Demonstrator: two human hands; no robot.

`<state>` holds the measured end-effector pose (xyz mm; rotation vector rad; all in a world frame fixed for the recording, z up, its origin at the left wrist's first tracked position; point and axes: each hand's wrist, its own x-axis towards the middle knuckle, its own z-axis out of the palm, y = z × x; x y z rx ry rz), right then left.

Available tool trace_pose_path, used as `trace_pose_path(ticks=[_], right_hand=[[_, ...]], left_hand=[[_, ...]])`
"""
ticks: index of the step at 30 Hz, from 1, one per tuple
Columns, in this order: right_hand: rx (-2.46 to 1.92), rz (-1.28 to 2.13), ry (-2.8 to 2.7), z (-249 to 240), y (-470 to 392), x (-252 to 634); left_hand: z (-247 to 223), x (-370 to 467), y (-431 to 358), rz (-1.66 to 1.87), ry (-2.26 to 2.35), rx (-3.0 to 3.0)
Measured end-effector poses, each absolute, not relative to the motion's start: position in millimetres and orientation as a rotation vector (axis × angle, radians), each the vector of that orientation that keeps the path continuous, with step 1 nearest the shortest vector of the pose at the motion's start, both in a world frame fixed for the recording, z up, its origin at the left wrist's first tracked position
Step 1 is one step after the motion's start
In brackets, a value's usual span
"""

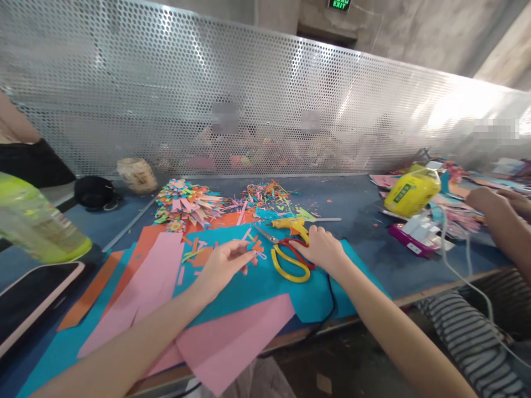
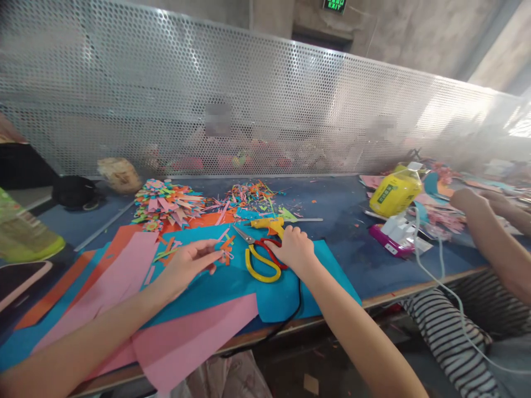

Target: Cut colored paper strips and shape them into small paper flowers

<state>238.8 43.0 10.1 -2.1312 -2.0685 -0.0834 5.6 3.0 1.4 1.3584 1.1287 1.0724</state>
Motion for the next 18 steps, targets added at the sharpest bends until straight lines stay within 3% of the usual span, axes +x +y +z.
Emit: trace_pose_path(ticks=[6,18], right_hand=[[-2.254,0.082,-2.035,10,63,230],[-2.166,0.003,-2.041,9,74,223]], left_hand=[[-8,4,7,1.146,1.114,1.2],[-1,7,4,1.112,1.092,1.017]])
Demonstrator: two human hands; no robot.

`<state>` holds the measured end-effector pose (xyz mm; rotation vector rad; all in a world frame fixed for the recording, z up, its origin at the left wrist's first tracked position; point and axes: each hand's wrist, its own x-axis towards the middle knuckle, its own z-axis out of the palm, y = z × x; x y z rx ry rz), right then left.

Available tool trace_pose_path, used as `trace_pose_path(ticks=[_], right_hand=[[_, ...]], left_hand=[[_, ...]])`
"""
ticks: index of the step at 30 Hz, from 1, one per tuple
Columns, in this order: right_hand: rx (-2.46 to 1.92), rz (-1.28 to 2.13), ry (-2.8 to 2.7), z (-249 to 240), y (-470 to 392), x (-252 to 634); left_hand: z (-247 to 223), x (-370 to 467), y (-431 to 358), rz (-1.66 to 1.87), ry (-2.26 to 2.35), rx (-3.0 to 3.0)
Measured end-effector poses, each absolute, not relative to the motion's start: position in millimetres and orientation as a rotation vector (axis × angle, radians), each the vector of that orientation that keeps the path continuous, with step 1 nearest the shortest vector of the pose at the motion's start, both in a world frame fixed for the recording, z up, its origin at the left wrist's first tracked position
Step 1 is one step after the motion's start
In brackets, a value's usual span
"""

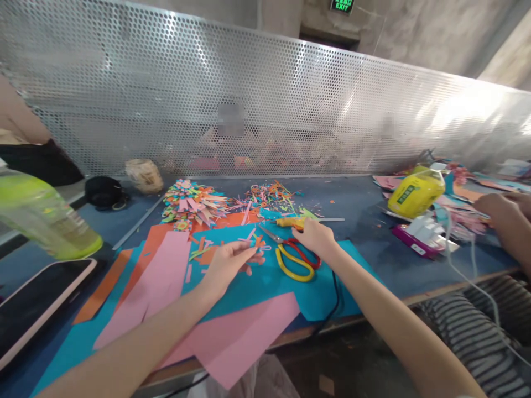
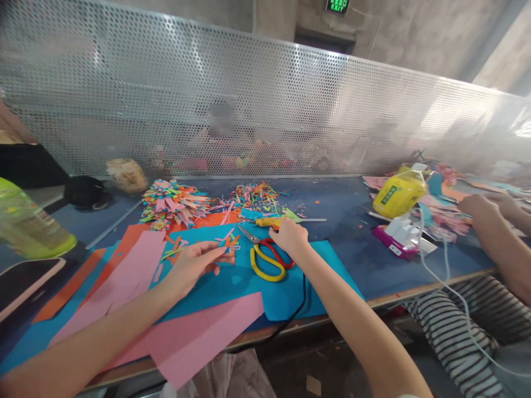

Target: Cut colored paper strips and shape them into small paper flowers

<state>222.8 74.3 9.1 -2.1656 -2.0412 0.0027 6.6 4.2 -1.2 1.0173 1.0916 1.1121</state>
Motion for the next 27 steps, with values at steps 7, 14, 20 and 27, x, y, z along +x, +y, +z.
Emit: trace_pose_path(ticks=[7,14,20,27], right_hand=[[-1.7,-0.435,-2.008,20,45,234],[-1.14,-0.864,-2.096,13,29,228],[-1.081,-0.988,-2.079,14,29,228],[-1.073,-1.013,-2.113,14,30,227]], left_hand=[[-2,6,6,1.149,1.132,1.013],[-3,4,11,1.21,1.139,1.055],[-4,3,11,1.218,1.137,1.079],[-6,2,13,1.242,1.164,1.121]])
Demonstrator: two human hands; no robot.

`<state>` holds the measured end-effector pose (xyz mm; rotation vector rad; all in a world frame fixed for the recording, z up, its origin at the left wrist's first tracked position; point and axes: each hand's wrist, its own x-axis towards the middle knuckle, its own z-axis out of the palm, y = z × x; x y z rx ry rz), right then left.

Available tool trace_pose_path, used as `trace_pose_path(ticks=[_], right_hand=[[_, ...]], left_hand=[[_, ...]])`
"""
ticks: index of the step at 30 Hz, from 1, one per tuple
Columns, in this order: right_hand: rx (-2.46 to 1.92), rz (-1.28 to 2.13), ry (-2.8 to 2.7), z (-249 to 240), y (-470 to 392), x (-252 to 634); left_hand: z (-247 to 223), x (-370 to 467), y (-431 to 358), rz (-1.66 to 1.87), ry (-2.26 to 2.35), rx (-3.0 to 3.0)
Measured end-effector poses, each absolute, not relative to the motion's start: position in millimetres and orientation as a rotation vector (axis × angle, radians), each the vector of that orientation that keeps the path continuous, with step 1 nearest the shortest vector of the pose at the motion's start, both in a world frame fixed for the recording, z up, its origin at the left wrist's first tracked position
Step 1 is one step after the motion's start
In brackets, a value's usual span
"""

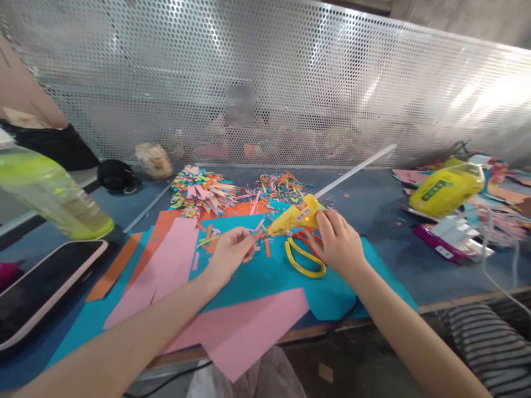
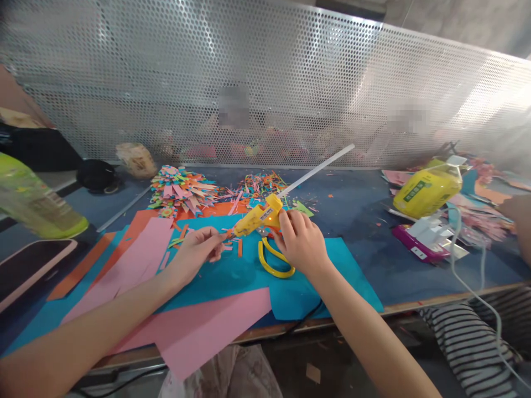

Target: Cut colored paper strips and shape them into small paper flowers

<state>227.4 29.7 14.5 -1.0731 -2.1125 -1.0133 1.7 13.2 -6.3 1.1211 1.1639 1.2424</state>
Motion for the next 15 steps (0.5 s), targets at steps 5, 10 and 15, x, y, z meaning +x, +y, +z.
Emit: trace_pose_path(ticks=[5,10,15], right_hand=[[-1.077,-0.999,-2.122,14.7,29.8,226.8],[-1.082,-1.012,-2.125,14.6,29.7,227.3],[-1.093,-1.017,-2.137,13.8,30.1,225.6]], left_hand=[[-5.7,2.8,12.8,1.24,1.2,1.125],[-5.0,2.8,13.1,1.231,1.171,1.096],[-3.4,3.1,13.6,1.225,1.16,1.068]])
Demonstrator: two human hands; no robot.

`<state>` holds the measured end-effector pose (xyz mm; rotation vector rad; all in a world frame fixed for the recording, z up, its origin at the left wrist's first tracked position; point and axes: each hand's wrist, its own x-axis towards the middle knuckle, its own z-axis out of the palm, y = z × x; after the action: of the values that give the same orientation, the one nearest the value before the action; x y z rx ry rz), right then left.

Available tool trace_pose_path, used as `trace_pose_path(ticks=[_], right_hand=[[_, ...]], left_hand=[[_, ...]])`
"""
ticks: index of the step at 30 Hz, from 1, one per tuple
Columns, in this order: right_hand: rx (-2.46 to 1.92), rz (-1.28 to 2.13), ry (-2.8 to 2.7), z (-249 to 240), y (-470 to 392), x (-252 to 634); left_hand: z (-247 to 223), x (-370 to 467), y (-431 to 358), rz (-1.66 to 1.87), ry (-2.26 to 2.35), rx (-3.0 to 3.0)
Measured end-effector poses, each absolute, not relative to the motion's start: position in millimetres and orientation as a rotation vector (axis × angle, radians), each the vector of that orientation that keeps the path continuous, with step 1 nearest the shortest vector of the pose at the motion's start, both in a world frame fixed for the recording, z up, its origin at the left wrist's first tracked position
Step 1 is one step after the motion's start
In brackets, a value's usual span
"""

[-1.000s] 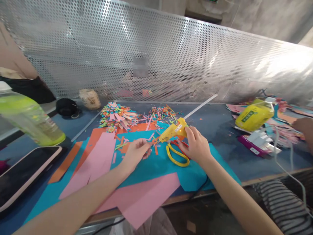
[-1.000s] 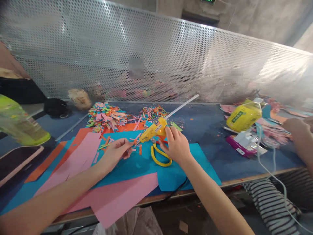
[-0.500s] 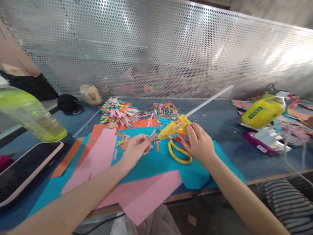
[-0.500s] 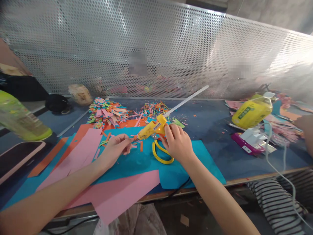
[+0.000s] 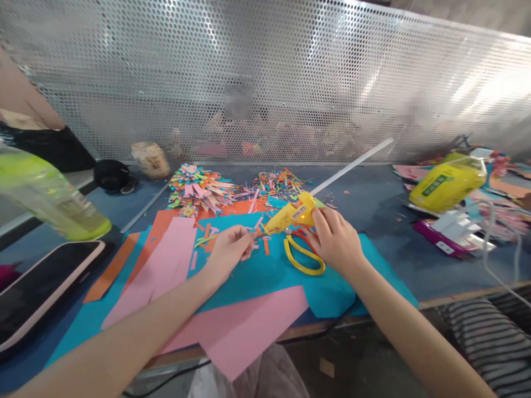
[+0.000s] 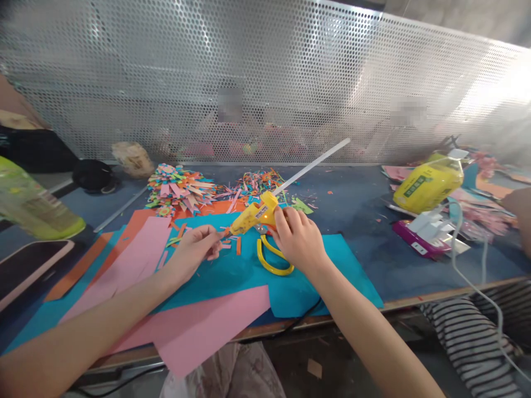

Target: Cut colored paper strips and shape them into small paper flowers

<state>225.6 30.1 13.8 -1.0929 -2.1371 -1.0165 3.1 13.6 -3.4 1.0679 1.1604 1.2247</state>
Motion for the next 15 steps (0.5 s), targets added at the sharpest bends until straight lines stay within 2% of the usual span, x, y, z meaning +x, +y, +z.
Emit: trace_pose_path(ticks=[15], right_hand=[[-1.152,-0.971,-2.157,13.5,27.8,227.6]], left_hand=[[-0.6,1.8,13.8,1.24,1.2,1.073]])
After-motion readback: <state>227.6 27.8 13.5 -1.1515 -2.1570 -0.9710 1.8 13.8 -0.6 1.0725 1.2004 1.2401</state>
